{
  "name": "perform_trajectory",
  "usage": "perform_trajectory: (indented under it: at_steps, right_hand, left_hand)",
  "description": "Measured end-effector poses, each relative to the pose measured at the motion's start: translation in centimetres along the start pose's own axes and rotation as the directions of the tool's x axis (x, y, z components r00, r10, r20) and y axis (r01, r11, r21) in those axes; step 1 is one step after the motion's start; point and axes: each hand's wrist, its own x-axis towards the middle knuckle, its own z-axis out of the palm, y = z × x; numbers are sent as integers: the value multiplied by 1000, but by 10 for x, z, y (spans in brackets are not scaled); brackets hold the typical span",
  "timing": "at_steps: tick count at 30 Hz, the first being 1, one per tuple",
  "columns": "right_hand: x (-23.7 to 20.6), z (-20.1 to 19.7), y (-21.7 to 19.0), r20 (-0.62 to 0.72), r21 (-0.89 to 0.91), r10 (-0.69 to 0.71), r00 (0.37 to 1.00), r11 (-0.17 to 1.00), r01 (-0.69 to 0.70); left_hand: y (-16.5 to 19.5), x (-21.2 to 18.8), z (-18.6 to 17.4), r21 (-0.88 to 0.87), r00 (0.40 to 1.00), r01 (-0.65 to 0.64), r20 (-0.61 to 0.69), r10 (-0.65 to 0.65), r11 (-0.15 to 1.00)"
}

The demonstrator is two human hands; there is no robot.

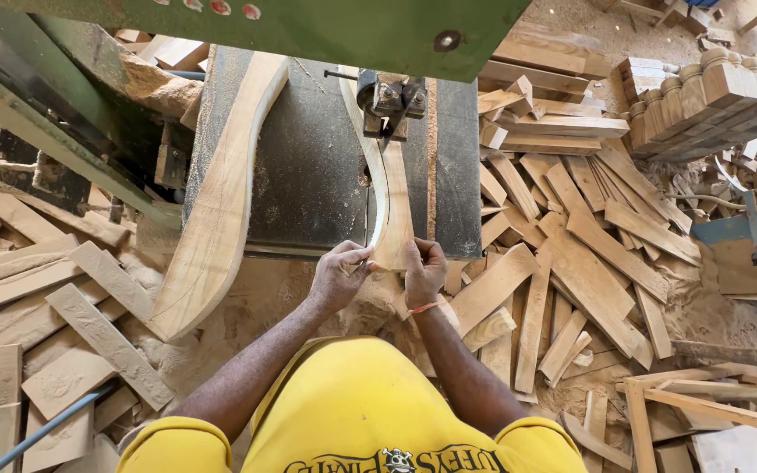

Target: The person cuts curved wooden workpieces on a bandsaw, guiding each piece along the blade with both hands and turning it to follow the marked line. They reposition the wood repeatedly, trim off sections, and set cut pieces aside among the scrap wood on the floor.

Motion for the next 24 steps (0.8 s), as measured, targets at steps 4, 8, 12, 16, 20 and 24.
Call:
perform_trajectory:
  at_steps: [4, 8, 12, 16, 20, 24]
  right_hand:
    - [16, 15, 9, -87, -2, -118, 989, 993, 119]
    - [30, 16, 15, -101, 28, -130, 986, 991, 134]
    - [41, 13, 19, -91, 68, -156, 984, 984, 162]
    - [44, 12, 21, -105, 40, -157, 982, 986, 162]
    - [43, 15, 23, -130, 77, -155, 979, 983, 166]
    - [46, 16, 22, -128, 55, -149, 980, 986, 157]
  left_hand:
    - [-7, 3, 12, 38, 995, 100, 21, -101, 994]
    - [-16, 10, 18, 23, 1000, 12, -14, -12, 1000]
    - [-19, 11, 22, -60, 996, -67, -56, 64, 996]
    - [-19, 12, 25, 84, 982, -135, -119, 145, 987]
    - [-20, 11, 29, 95, 980, -114, -153, 127, 989]
    - [-21, 12, 33, 97, 968, -92, -226, 112, 991]
